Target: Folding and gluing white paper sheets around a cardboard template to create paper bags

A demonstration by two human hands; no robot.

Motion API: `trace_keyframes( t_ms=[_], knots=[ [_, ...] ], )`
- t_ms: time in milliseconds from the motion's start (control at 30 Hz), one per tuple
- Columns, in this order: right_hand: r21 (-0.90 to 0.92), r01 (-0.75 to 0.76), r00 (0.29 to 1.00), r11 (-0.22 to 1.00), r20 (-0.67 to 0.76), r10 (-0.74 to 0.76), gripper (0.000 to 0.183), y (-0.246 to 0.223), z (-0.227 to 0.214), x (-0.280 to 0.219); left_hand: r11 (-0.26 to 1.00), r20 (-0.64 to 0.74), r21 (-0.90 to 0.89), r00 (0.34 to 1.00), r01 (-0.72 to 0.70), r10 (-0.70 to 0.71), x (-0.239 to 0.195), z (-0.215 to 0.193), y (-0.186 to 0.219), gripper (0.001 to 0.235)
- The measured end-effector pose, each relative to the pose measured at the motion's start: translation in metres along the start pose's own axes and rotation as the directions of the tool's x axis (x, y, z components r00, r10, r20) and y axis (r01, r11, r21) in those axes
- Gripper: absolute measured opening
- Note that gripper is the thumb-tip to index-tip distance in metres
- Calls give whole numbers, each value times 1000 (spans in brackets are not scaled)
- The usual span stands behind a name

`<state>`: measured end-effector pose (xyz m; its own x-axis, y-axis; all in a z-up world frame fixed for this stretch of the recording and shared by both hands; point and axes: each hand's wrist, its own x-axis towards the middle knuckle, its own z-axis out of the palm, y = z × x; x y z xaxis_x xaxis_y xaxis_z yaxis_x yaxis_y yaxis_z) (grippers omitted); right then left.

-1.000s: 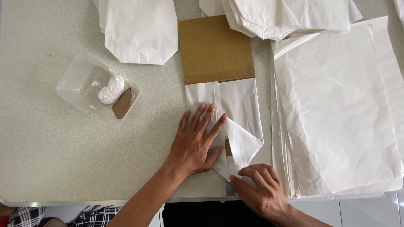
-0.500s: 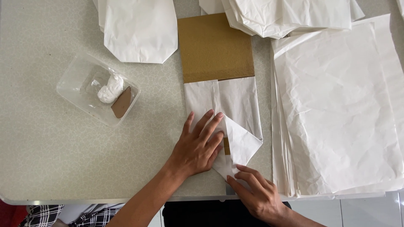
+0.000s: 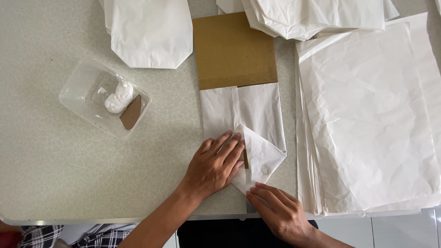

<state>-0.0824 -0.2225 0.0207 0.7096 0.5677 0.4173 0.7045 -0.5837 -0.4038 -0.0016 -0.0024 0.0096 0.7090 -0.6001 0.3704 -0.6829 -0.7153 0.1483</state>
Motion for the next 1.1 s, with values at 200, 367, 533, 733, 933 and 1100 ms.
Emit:
trace_keyframes(
  t_ms=[200, 367, 533, 733, 933, 1100],
  knots=[
    [202, 32, 987, 979, 148, -63, 30, 33, -20, 19, 977, 231, -204, 973, 52, -4, -7, -10, -6, 56],
    [-89, 153, 951, 984, 284, -122, 41, 70, -36, 45, 980, 295, -181, 955, 79, -22, -10, -4, -5, 67],
    [-74, 177, 949, 981, 278, -150, 44, 77, -26, 44, 988, 317, -116, 947, 98, -56, -12, 2, -3, 77],
    [-103, 68, 966, 992, 257, -39, 44, 66, -20, 37, 987, 302, -72, 946, 143, -115, -11, 1, 7, 80],
    [-92, 18, 972, 996, 234, 4, 46, 60, -15, 35, 981, 239, -93, 960, 171, -145, -12, -2, 11, 66],
    [-63, -45, 979, 997, 195, 56, 52, 60, -9, 29, 979, 299, -146, 950, 144, -95, -14, -7, 8, 92]
  ],
)
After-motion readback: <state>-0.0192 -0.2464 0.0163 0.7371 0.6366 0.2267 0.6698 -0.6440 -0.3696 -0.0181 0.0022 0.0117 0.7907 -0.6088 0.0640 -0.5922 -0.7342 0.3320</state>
